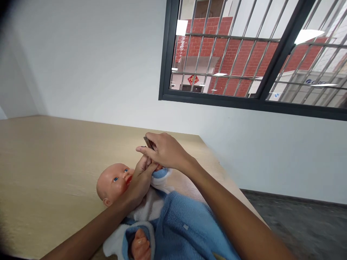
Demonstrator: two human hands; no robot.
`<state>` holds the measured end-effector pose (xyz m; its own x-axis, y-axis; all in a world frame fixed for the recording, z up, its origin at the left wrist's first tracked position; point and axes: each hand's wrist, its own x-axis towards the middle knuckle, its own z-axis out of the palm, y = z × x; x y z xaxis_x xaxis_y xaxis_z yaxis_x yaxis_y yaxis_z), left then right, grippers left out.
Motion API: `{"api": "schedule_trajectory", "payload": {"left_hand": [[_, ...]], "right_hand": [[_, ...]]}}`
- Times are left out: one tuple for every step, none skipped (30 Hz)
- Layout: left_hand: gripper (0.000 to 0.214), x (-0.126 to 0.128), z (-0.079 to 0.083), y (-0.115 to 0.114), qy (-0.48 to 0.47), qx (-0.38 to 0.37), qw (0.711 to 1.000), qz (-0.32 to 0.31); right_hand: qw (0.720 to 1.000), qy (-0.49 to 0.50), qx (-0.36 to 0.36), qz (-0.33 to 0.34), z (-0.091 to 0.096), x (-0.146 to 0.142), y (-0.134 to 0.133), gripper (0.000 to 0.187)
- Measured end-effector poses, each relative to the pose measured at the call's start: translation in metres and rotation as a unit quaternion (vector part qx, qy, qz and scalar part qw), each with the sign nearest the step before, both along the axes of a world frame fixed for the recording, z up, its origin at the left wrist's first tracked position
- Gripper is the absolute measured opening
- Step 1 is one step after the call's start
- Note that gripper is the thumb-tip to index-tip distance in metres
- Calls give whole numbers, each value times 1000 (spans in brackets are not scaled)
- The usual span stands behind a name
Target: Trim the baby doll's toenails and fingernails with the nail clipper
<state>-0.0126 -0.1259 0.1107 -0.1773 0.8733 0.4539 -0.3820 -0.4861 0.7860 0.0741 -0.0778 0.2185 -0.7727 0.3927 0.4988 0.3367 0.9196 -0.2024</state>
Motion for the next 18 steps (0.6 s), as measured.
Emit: {"api": "schedule_trajectory", "payload": {"left_hand": [[17, 0, 0, 0, -1, 5, 1000, -4], [18, 0, 0, 0, -1, 8, 1000, -6], [19, 0, 0, 0, -1, 9, 1000, -5], [21, 0, -1, 1, -1, 4, 1000, 1], [22, 0, -1, 1, 1, -2, 1000, 9], [23, 0, -2, 2, 3, -10, 1000, 17], [23, 0, -2, 2, 5, -19, 1000, 23], [23, 0, -2, 2, 7, -26, 999, 29], [22, 0, -2, 2, 8, -31, 999, 30], [21, 1, -2, 2, 9, -32, 999, 30], [21, 1, -1, 1, 9, -31, 999, 31], [21, 1, 0, 0, 9, -29, 999, 32], [21, 1, 1, 0, 9, -27, 999, 32], [22, 1, 1, -1, 8, -25, 999, 32], [22, 1, 2, -2, 8, -23, 999, 29], [22, 1, 3, -3, 6, -20, 1000, 24], [22, 1, 3, -3, 3, -18, 1000, 17], [21, 1, 3, -3, 1, -16, 1000, 10]], "right_hand": [[1000, 2, 2, 4, 0, 0, 0, 36], [1000, 4, 3, 7, 0, 0, 0, 36], [1000, 4, 3, 7, 0, 0, 0, 36], [1000, 2, 2, 6, 0, 0, 0, 36], [1000, 0, 1, 2, 0, 0, -1, 38], [1000, 0, 0, -2, 1, 0, -1, 40], [1000, -1, 0, -6, 1, 0, -2, 42], [1000, 0, -1, -11, 1, 0, -2, 43], [1000, 0, -3, -13, 2, -1, -3, 44], [1000, 1, -6, -14, 2, -1, -3, 44], [1000, 1, -8, -13, 2, -1, -4, 43], [1000, 0, -9, -12, 2, -1, -4, 42], [1000, 0, -8, -11, 2, -1, -4, 41], [1000, 0, -6, -10, 1, -1, -3, 40], [1000, 0, -4, -8, 1, -1, -3, 39], [1000, 0, -2, -5, 1, -1, -3, 38], [1000, 0, 1, -2, 0, 0, -2, 37], [1000, 1, 4, 1, 0, 0, -2, 36]]}}
